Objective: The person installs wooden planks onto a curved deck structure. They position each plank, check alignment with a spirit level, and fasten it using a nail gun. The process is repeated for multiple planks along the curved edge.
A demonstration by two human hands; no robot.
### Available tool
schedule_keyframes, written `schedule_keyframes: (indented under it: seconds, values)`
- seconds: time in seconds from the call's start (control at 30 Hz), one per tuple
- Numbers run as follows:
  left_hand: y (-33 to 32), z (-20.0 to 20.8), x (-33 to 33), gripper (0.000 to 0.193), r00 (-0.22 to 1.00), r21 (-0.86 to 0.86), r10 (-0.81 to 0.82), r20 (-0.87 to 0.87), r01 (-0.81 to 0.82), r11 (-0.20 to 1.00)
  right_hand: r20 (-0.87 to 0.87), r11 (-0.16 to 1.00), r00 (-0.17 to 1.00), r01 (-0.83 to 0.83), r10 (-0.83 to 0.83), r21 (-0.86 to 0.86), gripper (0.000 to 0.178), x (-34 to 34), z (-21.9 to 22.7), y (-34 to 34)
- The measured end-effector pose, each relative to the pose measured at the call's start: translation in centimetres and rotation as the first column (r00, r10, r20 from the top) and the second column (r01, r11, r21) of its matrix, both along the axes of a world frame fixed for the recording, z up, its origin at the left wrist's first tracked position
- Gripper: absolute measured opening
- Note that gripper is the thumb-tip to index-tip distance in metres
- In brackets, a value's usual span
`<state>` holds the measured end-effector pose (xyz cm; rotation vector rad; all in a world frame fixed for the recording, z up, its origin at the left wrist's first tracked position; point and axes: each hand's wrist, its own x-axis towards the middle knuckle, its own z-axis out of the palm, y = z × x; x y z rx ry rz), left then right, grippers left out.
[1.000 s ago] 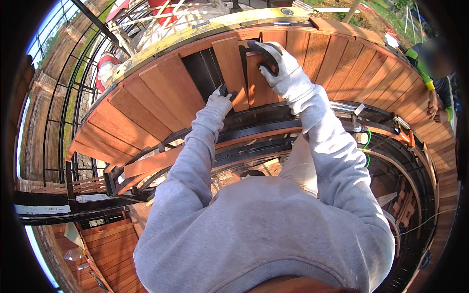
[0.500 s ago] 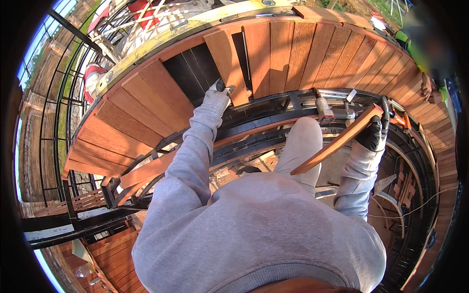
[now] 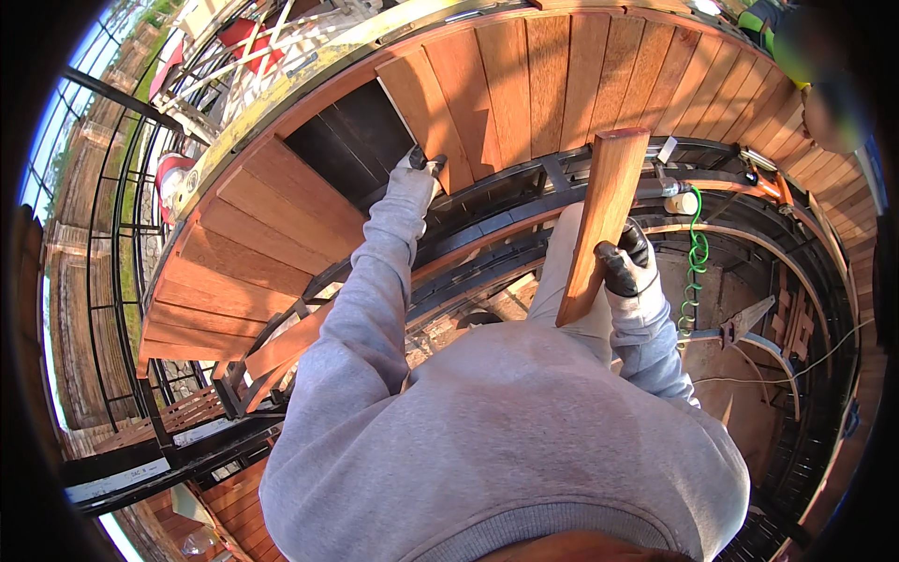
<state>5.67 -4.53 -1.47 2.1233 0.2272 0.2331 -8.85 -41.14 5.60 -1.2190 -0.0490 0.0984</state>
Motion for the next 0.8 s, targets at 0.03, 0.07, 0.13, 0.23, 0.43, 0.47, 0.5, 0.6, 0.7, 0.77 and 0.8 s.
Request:
schedule_keyframes:
  seconds: [0.03,0.07,0.13,0.23,0.43,0.47,0.5,0.6,0.7,0.77,0.8]
  values:
    - [-0.3,0.7,-0.1,0.023,0.998,0.043,-0.016,-0.064,0.018,0.999,0.014,1.0,1.0,0.0,0.0,0.01,0.038,0.1,-0.2,-0.1]
    - [-0.5,1.5,-0.1,0.031,0.991,0.085,-0.028,-0.128,0.039,0.996,0.027,1.0,1.0,0.0,0.0,0.02,0.037,0.1,-0.3,-0.1]
    - [-0.3,2.0,-0.3,0.041,0.979,0.113,-0.025,-0.203,0.049,0.992,0.021,1.0,1.0,0.006,-0.006,0.013,0.035,0.1,-0.1,0.0]
    - [0.1,0.6,0.3,0.036,0.985,0.175,-0.002,-0.174,0.033,0.984,0.024,0.998,0.999,0.035,-0.036,0.044,0.035,0.2,0.1,0.3]
    - [0.3,-1.2,-0.3,0.032,0.998,0.232,0.024,-0.06,-0.01,0.973,-0.024,0.998,0.999,0.046,-0.045,0.036,0.039,0.4,0.6,0.6]
    - [0.2,-0.7,-0.7,0.033,0.998,0.139,0.028,-0.055,-0.02,0.99,-0.041,0.999,0.999,0.036,-0.035,0.026,0.041,0.4,0.8,0.7]
    - [0.2,0.0,-1.4,0.033,0.998,0.047,0.033,-0.053,-0.03,0.998,-0.107,1.0,0.994,-0.004,0.006,0.016,0.045,0.1,0.6,0.7]
    - [1.6,-0.6,-2.3,0.028,1.0,-0.187,0.011,0.022,-0.007,0.982,-0.054,0.973,0.994,-0.103,0.093,-0.207,0.037,0.3,-1.6,1.0]
    - [2.8,-1.1,-4.5,0.027,0.991,-0.352,0.001,0.13,0.045,0.935,-0.058,0.974,0.989,-0.142,0.134,-0.176,0.044,0.3,-3.4,2.0]
    - [3.4,-1.2,-6.5,0.026,0.994,-0.492,0.027,0.106,0.029,0.87,0.119,0.908,0.977,-0.116,0.178,-0.402,0.046,1.3,-4.0,2.1]
    - [3.9,-1.3,-7.4,0.025,0.995,-0.557,0.04,0.092,0.018,0.831,0.272,0.804,0.936,-0.02,0.224,-0.595,0.047,1.9,-3.5,2.6]
